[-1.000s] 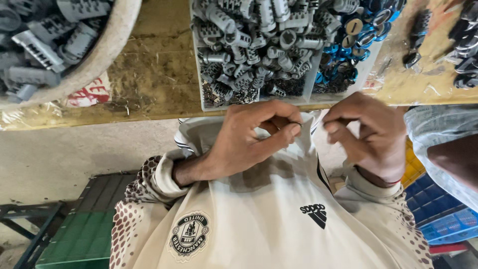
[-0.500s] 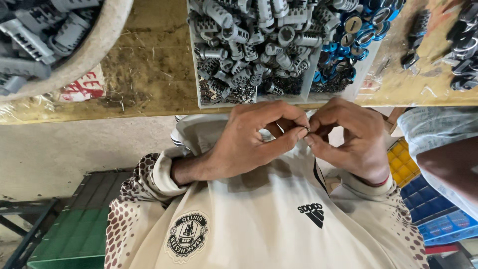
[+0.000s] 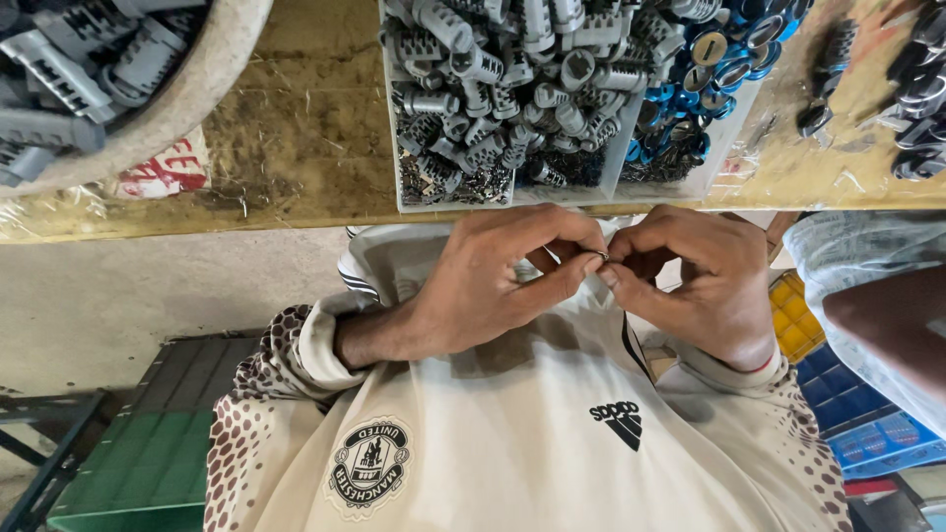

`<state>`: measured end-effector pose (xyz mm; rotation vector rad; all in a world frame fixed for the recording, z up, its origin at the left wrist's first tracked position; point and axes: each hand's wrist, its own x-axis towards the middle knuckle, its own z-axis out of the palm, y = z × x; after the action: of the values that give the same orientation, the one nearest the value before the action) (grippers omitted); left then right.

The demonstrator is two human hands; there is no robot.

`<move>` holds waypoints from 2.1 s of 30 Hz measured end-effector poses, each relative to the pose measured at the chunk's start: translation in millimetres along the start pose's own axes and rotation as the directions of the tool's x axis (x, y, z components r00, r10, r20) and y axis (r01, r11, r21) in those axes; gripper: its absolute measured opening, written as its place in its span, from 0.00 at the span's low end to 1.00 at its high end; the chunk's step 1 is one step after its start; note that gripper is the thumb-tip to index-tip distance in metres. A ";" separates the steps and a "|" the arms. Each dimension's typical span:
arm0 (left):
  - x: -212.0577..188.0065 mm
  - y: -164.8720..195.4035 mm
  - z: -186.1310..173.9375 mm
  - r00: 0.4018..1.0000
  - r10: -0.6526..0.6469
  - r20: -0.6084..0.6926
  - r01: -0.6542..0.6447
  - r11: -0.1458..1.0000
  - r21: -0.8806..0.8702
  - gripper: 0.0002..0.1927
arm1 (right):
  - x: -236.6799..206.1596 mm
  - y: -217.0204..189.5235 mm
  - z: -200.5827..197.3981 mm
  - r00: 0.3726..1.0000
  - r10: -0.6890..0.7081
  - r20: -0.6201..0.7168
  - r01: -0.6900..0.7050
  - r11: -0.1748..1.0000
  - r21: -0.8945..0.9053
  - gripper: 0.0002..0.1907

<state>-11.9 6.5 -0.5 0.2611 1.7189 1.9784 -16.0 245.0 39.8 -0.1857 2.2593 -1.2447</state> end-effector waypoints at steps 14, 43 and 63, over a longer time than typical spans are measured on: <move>-11.4 -10.7 -15.9 0.951 -0.273 0.147 0.309 0.870 -0.383 0.04 | -3.1 18.4 34.8 0.791 -0.601 -0.114 0.570 0.793 -0.216 0.13; -6.4 -17.1 -9.6 0.999 -0.028 0.037 0.044 0.841 -0.540 0.06 | 21.5 -10.0 19.5 0.994 0.062 -0.086 -0.040 0.969 0.242 0.21; -12.1 1.7 0.7 0.947 -0.264 -0.184 0.197 0.928 -0.317 0.05 | 23.5 -2.2 18.0 0.824 -0.559 -0.097 0.491 0.788 -0.370 0.20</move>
<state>-1.6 1.0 3.4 -0.2695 1.4723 2.1088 -26.5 221.7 24.7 -0.9191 2.6963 -1.1654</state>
